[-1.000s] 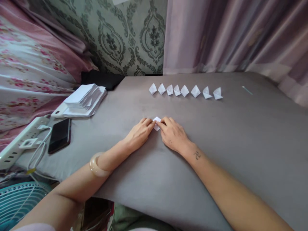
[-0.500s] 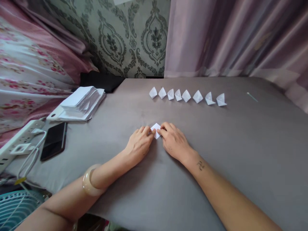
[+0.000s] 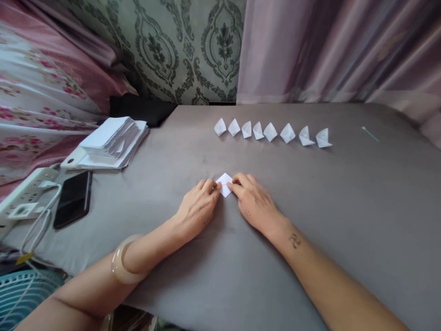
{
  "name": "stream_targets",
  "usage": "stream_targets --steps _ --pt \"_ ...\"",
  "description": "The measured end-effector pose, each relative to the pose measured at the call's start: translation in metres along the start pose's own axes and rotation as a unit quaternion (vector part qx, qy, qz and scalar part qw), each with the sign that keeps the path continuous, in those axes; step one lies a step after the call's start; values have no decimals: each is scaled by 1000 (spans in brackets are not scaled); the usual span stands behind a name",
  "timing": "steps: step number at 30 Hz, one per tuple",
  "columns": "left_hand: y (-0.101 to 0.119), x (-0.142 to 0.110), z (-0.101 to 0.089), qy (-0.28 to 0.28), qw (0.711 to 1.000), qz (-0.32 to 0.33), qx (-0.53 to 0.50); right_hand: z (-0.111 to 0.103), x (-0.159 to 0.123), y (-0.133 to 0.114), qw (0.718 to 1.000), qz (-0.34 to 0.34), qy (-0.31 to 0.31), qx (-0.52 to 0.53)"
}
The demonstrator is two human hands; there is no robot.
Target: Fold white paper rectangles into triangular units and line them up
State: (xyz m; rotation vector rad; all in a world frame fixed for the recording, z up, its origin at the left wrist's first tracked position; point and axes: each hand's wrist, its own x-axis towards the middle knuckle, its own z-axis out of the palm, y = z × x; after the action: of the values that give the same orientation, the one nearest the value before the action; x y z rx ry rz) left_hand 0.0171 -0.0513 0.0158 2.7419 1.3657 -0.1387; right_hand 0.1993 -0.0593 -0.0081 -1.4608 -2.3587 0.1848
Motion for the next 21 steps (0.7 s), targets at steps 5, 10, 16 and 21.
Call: stream_targets --steps 5,10,16,21 --pt "-3 -2 3 12 1000 0 1 -1 -1 3 999 19 21 28" --pt "-7 -1 3 39 999 7 -8 -1 -4 1 999 20 44 3" --pt "-21 14 6 120 969 -85 -197 -2 1 -3 998 31 62 -7" --pt "-35 34 15 158 932 -122 -303 0 2 -5 995 37 88 -17"
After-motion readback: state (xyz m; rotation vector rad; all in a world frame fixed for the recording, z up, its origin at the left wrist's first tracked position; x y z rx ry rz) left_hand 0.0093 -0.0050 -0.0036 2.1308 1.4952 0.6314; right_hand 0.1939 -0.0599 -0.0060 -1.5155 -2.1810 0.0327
